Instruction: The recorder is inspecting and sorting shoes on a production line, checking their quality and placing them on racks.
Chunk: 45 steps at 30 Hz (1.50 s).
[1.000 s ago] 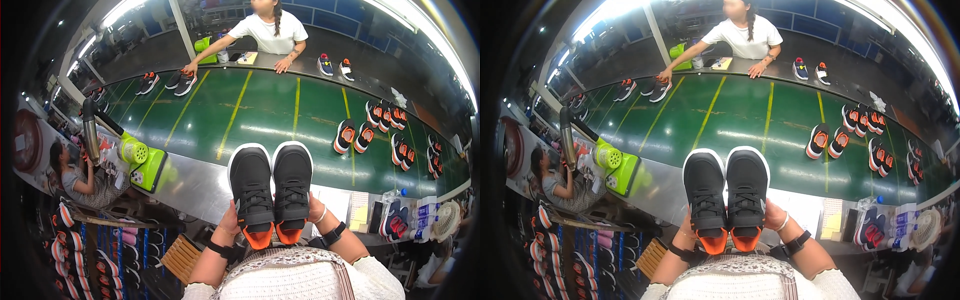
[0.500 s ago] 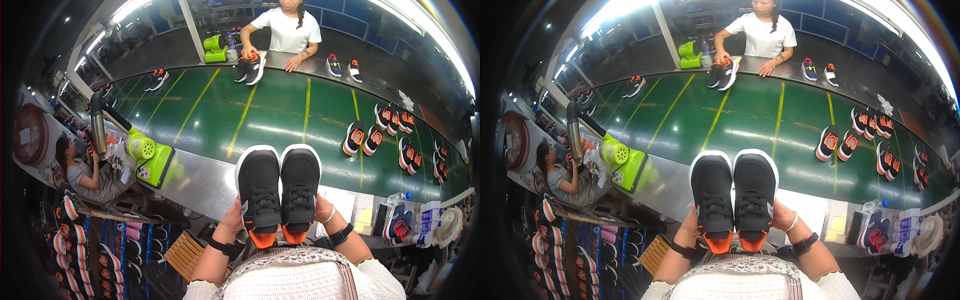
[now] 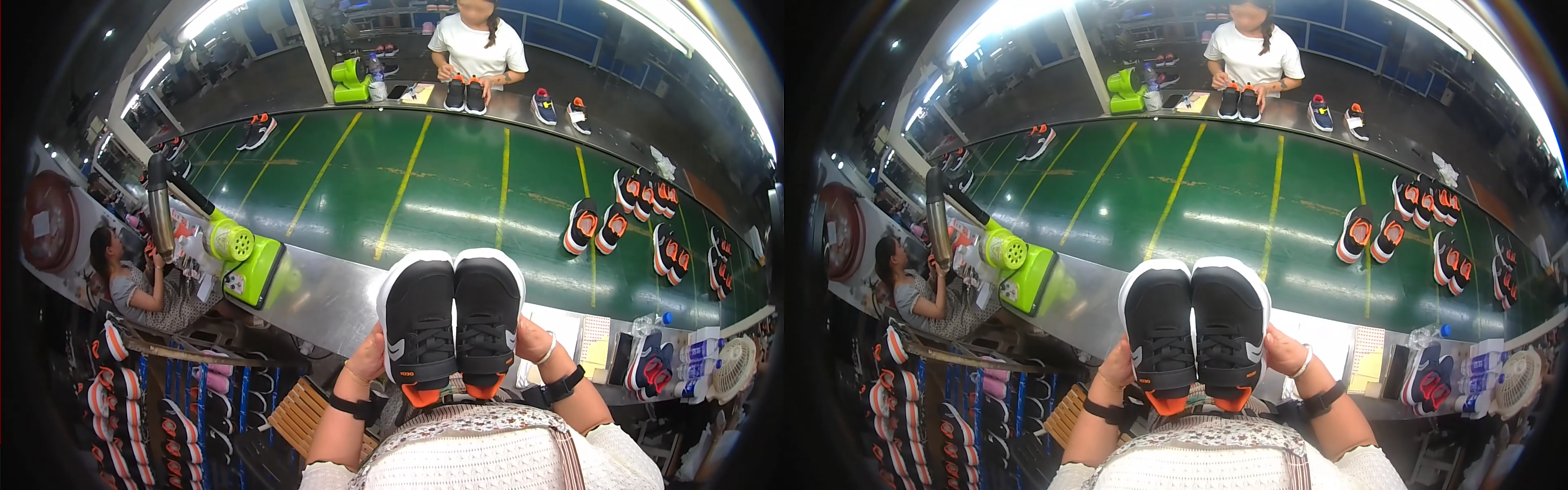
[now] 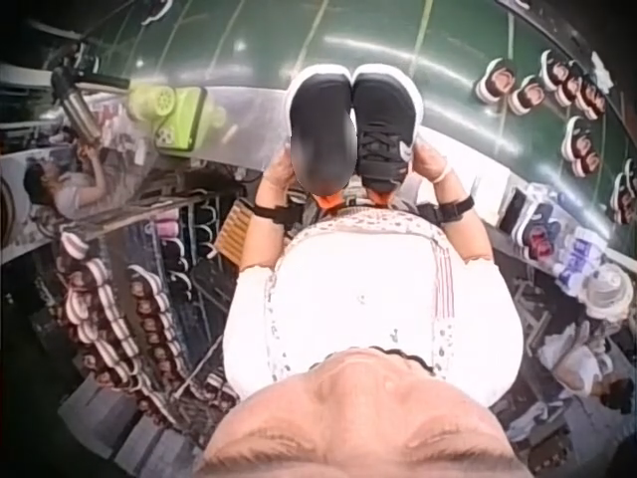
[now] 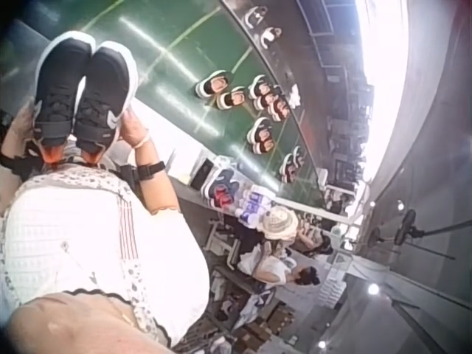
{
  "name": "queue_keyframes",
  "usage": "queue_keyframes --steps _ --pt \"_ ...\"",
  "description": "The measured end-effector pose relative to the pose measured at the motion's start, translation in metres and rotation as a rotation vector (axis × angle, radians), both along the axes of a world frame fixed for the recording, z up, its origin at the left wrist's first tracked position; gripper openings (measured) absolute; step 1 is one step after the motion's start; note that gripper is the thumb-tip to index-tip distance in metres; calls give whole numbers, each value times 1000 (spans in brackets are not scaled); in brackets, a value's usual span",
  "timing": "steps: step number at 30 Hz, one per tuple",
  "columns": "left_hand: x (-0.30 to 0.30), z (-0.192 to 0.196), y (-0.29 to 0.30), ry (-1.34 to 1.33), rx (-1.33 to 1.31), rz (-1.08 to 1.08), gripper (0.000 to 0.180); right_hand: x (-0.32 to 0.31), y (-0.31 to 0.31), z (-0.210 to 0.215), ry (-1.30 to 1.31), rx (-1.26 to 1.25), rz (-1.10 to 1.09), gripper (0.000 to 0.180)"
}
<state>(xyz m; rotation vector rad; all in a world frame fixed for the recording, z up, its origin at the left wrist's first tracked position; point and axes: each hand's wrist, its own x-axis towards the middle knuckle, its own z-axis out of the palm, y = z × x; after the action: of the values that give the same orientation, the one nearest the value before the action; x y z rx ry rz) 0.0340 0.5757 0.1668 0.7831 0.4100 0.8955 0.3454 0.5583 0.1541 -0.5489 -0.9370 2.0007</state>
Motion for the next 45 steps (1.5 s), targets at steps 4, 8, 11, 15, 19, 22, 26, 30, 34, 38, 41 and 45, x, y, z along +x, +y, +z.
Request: queue_keyframes --steps 4,8,11,15,19,22,26,30,34,38,41,45 --pt "-3 7 -1 28 23 11 68 6 -2 3 -46 35 -5 66" --pt "-9 19 1 105 50 33 67 26 -3 -2 -274 51 -8 63" --pt "-23 18 1 222 87 45 64 27 1 16 -423 127 -34 61" --pt "-25 23 0 363 145 82 60 19 2 33 -546 302 -153 61" --pt "-18 35 -2 392 229 106 59 16 0 33 -613 342 -204 62" --pt "-15 41 -3 450 231 126 65 14 -1 36 -656 371 -235 61" --pt "-11 43 -3 512 308 124 57 9 -3 49 -701 390 -247 60" --pt "-3 52 0 627 310 167 54 4 -3 57 -772 354 -292 56" --pt "2 60 4 699 326 176 52 3 1 62 -838 333 -309 51" --pt "2 56 6 728 297 210 52 1 5 65 -878 339 -304 49" --pt "3 61 8 723 304 209 52 2 5 63 -894 305 -302 49" --pt "4 59 9 727 254 213 51 0 5 56 -720 225 -312 50"
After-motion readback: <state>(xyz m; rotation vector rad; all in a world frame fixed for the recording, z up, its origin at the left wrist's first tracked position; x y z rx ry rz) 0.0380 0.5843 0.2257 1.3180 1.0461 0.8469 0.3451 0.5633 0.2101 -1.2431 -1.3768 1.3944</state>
